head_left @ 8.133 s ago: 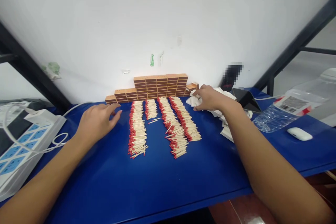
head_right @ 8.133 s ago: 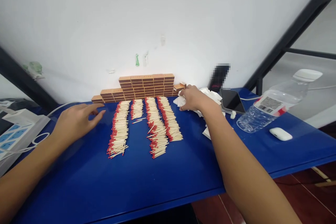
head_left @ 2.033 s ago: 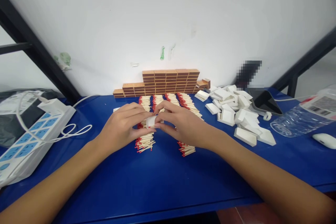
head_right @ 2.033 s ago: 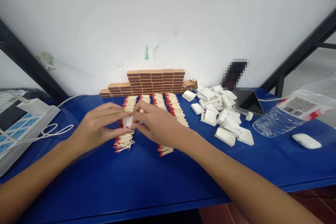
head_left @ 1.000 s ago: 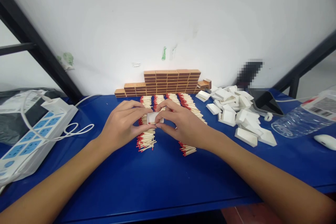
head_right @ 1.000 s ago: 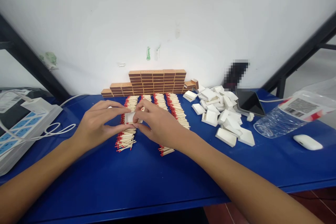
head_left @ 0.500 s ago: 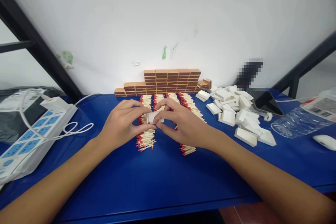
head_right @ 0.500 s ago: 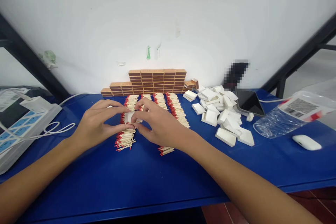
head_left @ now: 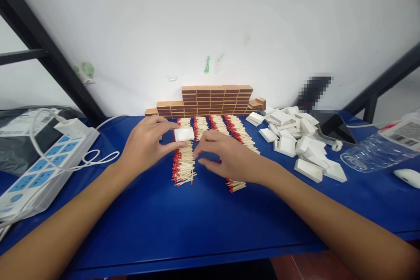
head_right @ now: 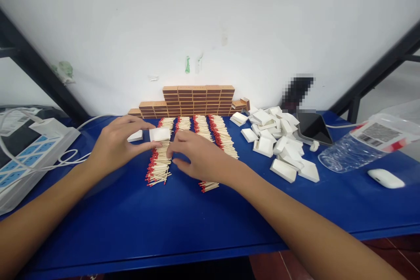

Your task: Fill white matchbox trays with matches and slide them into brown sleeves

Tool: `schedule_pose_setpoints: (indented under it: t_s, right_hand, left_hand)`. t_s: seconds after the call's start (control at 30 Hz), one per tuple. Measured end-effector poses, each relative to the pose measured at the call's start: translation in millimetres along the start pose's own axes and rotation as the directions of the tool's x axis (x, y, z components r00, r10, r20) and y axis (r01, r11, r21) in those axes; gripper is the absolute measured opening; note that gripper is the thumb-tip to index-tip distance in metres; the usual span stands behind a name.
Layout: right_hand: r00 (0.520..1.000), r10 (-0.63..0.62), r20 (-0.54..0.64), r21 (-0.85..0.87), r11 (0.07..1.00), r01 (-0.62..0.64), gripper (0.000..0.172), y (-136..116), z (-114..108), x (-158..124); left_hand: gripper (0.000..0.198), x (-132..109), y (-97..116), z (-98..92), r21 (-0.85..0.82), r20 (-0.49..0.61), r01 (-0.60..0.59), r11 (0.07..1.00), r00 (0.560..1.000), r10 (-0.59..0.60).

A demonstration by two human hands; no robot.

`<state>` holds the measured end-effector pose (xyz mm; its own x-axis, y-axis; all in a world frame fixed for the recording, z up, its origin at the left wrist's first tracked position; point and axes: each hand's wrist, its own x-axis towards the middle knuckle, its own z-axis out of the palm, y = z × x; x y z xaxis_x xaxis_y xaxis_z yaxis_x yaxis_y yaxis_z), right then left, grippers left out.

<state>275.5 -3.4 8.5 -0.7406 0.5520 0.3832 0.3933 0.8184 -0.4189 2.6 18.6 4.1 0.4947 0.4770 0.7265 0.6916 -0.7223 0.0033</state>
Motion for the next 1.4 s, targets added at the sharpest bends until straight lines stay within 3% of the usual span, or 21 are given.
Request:
schedule_pose_setpoints:
  t_s: [0.2, 0.37, 0.47, 0.8, 1.17, 1.4]
  right_hand:
    - [0.987, 0.083, 0.141, 0.013, 0.996, -0.086, 0.008, -26.7, 13.7, -3.9]
    - [0.974, 0.116, 0.194, 0.015, 0.992, -0.122, 0.002, -30.2, 26.5, -1.8]
    - [0.970, 0.115, 0.216, 0.040, 0.991, -0.127, 0.008, -31.0, 29.2, -1.3]
    - [0.976, 0.152, 0.153, 0.080, 0.983, -0.166, 0.004, -19.0, 12.0, -0.4]
    - [0.898, 0.231, 0.375, -0.046, 0.972, -0.231, 0.008, -27.9, -1.9, -3.3]
    - [0.876, 0.233, 0.421, -0.111, 0.972, -0.205, 0.011, -30.6, -5.5, -4.8]
  left_hand:
    - [0.040, -1.9, 0.0, 2.5, -0.002, 0.017, 0.011, 1.000, 1.000, -0.011]
    - [0.039, -0.3, 3.1, 1.7, 0.008, 0.017, -0.025, 1.000, 1.000, 0.025]
    - [0.037, 0.9, 4.9, 0.1, 0.010, 0.036, -0.017, 1.000, 0.999, 0.017]
    - [0.038, -0.7, 1.9, 2.4, -0.002, 0.053, -0.065, 0.998, 0.996, 0.065]
    - [0.038, -0.3, 1.5, 1.2, -0.001, 0.060, -0.072, 0.997, 0.996, 0.072]
    - [0.038, 0.3, 1.9, 0.6, -0.002, 0.066, -0.079, 0.997, 0.995, 0.079]
